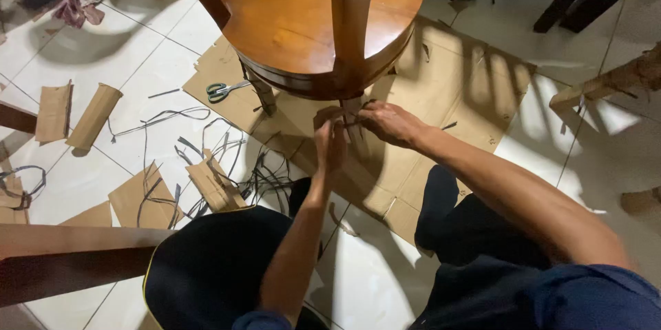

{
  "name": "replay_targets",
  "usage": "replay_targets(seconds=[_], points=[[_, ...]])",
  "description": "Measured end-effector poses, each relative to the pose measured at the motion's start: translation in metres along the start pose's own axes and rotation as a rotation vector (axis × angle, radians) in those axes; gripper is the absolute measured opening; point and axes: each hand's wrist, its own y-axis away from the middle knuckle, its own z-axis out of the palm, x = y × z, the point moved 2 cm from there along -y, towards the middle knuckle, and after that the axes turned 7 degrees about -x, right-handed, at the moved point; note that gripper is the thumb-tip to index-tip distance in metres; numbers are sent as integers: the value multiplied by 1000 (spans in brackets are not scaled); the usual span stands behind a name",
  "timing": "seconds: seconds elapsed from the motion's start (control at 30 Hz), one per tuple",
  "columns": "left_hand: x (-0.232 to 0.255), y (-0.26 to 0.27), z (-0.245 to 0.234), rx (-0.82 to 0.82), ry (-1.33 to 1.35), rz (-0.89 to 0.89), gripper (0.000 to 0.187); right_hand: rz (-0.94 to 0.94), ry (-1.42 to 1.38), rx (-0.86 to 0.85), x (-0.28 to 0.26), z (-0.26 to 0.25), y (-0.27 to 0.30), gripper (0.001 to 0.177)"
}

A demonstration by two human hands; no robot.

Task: Wrapping the legs of a wooden chair with black plastic strips for protection

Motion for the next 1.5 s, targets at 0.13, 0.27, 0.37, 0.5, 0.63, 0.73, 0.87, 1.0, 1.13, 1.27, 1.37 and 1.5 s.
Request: replay_targets(seconds=[0.13,0.27,0.37,0.5,0.63,0.73,0.87,1.0,1.13,1.27,1.37,1.5], points=[[13,-9,-3,-182,-358,132,18,-63,165,70,-35,-21,14,7],[-10,-13,10,-122,-420,122,11,-215,609,204,-5,11,2,3],[-56,-21,26,-115,-802,203,16,-319,839,277,-20,2,1,4],[-153,-27,61,-399,-1035,293,24,-392,846,293,-54,-24,10,4],[-167,-11,68,-415,-885,155,12,-456,828,297,-61,-33,15,4],[-160,0,78,-449,-635,-14,15,-465,724,290,-64,-34,16,7],[-180,11,94,61,793,-893,40,-361,594,328,-30,-10,9,6],[-131,5,62,-200,275,-936,54,41,-244,517,-60,-16,13,22],[-204,36,118,633,1386,-783,42,296,-596,629,-29,-5,7,14],[-121,38,84,335,1247,-57,28,374,-1040,699,-39,-6,1,9],[-38,19,66,512,1138,-291,15,370,-1200,717,-34,-4,1,13],[-36,5,53,503,1157,-669,60,445,-1287,683,-42,-12,3,15]])
